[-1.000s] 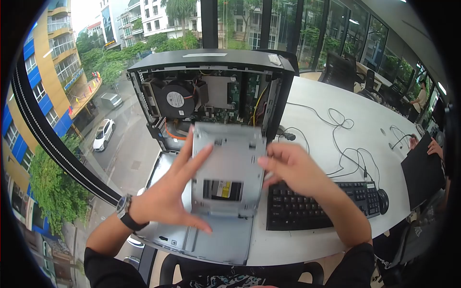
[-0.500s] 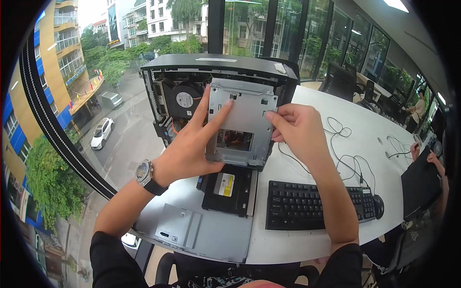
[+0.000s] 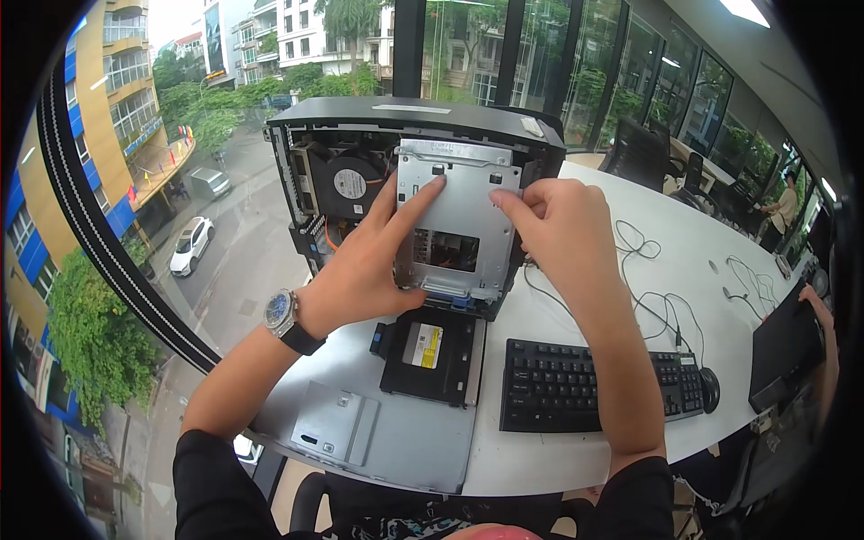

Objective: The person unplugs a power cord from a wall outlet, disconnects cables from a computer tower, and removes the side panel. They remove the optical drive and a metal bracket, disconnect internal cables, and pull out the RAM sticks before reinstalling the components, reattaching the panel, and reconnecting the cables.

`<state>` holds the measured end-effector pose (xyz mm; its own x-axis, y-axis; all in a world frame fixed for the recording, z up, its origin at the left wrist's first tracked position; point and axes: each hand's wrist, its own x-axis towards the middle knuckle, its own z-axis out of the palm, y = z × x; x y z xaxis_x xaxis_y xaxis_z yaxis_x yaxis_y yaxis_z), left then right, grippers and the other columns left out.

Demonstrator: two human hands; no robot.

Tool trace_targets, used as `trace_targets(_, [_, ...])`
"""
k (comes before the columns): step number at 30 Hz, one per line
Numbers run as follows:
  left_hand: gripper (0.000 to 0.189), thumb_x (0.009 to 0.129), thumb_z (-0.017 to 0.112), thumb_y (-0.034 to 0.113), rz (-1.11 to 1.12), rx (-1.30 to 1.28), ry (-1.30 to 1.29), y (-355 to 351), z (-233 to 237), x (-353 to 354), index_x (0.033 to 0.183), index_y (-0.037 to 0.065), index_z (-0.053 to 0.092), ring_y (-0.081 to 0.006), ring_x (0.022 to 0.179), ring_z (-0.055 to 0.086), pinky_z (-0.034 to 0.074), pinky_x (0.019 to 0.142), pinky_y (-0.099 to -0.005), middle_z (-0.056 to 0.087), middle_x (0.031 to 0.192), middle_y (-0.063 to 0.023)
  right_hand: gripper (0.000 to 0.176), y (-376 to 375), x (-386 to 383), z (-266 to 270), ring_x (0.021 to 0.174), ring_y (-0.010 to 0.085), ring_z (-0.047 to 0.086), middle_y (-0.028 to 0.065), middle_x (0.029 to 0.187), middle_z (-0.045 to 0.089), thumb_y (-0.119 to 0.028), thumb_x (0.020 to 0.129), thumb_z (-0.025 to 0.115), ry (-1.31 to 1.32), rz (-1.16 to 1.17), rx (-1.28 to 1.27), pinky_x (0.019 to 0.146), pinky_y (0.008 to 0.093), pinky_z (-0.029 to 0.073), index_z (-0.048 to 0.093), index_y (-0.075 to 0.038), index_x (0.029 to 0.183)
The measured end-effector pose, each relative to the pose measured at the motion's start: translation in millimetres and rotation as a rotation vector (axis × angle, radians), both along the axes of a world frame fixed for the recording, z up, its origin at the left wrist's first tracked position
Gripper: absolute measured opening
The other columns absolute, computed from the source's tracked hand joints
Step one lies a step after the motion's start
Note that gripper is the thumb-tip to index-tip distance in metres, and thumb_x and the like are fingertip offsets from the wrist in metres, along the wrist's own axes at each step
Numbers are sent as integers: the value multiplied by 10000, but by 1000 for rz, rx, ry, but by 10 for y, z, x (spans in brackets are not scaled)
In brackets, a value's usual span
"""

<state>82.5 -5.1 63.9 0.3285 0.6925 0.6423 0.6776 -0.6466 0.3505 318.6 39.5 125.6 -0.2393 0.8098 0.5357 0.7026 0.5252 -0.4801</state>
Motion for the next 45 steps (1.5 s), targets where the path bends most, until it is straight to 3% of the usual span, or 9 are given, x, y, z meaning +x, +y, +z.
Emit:
trace_targets(6, [1190,612,822,57,-7,-14,-27,9,-11,-1,1634,219,234,-447,1442,395,468,1088,-452,273,1622,-241,295,-21,-35,-205,537,229,691,124,616,694,-260,898,777,140,18,161,545,316,511,744,18,804])
trace_targets(11, [1226,603,823,34,-14,-49,-65,31,8,-28,1640,205,192,-421,1447,378,485,1060,-475,312,1581,-218,312,2,-35,-341,574,225,718,130,696,724,-170,857,811,246,79,265,557,303,533,695,14,1080])
trace_targets(20, [1299,608,797,-21,-48,-104,-139,96,-44,-47,1660,206,70,-342,1395,393,572,986,-440,302,1535,-159,423,35,-36,-420,599,212,736,134,728,731,-157,845,826,306,117,277,560,276,550,673,54,1178])
trace_targets(23, [1289,604,818,0,-33,-85,-135,84,-16,-26,1659,177,101,-410,1330,456,457,1072,-427,362,1465,-228,438,73,-8,-480,634,154,737,146,762,749,-115,845,831,250,120,358,562,244,552,678,80,1206])
trace_targets(30, [1316,603,813,-23,-30,-142,-163,85,26,-9,1662,197,63,-393,1374,412,531,1022,-443,328,1510,-199,320,-134,94,-292,628,148,740,126,757,756,-97,854,815,155,99,286,544,234,540,732,60,1120])
trace_targets(35, [1307,628,798,-44,-28,-175,-194,120,22,38,1661,202,37,-379,1437,346,579,1010,-454,292,1571,-173,213,102,219,-169,534,166,626,70,726,712,-180,853,817,297,48,603,514,286,496,742,-22,974])
trace_targets(39, [1323,638,810,-38,-12,-161,-204,150,-41,79,1659,189,0,-369,1457,328,584,1003,-441,239,1614,-165,407,472,350,-256,965,250,649,132,1114,685,-223,853,820,238,120,711,837,368,531,673,-33,1181])
trace_targets(40, [1331,639,815,-35,-9,-151,-211,168,-58,76,1658,185,-12,-364,1464,323,584,1003,-441,221,1623,-162,668,540,387,-317,1207,307,575,172,1344,592,-298,860,817,234,193,509,1022,403,461,533,-32,1403])
trace_targets(45, [1326,653,802,-53,-50,-168,-233,225,-66,37,1657,184,-31,-357,1473,314,574,1019,-444,186,1638,-156,977,777,218,-630,1380,349,488,204,1468,510,-383,881,795,484,423,3,1125,400,409,232,-19,1590])
